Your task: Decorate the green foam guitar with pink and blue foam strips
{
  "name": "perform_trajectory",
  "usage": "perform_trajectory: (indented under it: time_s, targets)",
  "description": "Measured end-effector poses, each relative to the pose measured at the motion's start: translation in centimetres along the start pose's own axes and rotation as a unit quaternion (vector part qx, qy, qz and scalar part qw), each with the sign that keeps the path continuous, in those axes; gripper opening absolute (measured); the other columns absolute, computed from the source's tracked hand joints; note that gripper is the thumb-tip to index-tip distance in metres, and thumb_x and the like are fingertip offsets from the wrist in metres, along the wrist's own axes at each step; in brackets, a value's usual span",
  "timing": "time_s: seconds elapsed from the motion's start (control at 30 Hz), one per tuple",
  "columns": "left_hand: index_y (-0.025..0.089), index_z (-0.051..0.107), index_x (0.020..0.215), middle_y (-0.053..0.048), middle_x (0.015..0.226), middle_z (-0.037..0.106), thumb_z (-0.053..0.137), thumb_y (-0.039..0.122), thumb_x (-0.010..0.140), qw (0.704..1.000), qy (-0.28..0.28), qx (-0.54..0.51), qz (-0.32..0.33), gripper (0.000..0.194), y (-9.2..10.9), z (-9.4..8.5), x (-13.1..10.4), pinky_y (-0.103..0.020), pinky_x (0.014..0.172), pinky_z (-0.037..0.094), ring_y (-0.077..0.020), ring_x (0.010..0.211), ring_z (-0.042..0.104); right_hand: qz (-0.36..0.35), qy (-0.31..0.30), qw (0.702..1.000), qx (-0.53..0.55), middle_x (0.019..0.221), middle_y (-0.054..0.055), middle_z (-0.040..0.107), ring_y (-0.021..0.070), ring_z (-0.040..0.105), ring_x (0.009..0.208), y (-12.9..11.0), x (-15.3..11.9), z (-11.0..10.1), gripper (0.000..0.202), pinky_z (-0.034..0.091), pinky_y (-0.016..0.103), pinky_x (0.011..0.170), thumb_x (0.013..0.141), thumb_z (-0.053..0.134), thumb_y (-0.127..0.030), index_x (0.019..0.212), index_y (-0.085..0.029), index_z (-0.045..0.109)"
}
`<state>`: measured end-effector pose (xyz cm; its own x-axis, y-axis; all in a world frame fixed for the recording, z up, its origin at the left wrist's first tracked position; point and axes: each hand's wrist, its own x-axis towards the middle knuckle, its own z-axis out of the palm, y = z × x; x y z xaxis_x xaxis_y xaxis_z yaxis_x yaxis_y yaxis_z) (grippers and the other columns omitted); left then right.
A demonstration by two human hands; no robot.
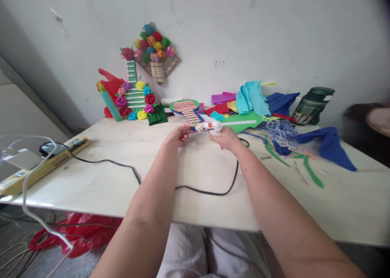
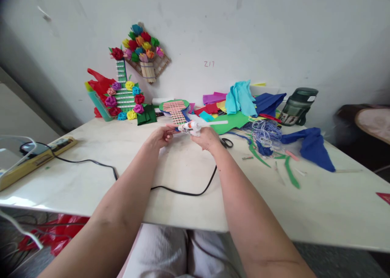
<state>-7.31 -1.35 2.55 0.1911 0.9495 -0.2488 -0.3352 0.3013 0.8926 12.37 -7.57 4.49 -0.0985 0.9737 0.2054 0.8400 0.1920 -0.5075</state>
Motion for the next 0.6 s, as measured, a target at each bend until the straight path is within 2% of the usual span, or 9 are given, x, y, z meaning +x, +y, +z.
perform_trajectory:
  time_s: [0.23,0.37,0.6]
  targets:
    - [0.012,0.057,0.079,-0.009,0.068,0.067,0.052,0.007,0.072,1.0,0.0,0.012,0.0,0.01,-0.07,0.07,-0.04,-0.011,0.029,0.015,-0.0008,0.031,0.028,-0.002,0.007,1.0,-0.002,0.038,-0.001,0.051,0.0166,0.058,0.045,0.24,0.07,0.14,0.023,0.046,0.025,0.054,0.073,0.053,-0.036,0.071,-0.017,0.066]
    - [0.013,0.055,0.074,-0.008,0.066,0.067,0.052,0.008,0.072,1.0,-0.002,0.013,0.003,0.007,-0.04,0.16,-0.14,-0.012,0.029,0.015,-0.0009,0.031,0.027,-0.005,0.014,0.999,0.031,0.039,-0.001,0.052,0.0161,0.057,0.043,0.58,0.31,0.55,0.019,0.045,0.025,0.051,0.072,0.055,-0.034,0.07,-0.018,0.065]
    - [0.012,0.059,0.079,-0.009,0.064,0.066,0.051,0.006,0.07,1.0,0.012,0.026,0.003,0.013,0.1,0.52,-0.42,-0.014,0.03,0.012,-0.0011,0.03,0.025,-0.008,0.009,1.0,0.029,0.033,-0.003,0.046,0.0158,0.054,0.041,0.36,0.34,0.4,0.014,0.043,0.025,0.048,0.071,0.057,-0.03,0.064,-0.019,0.062]
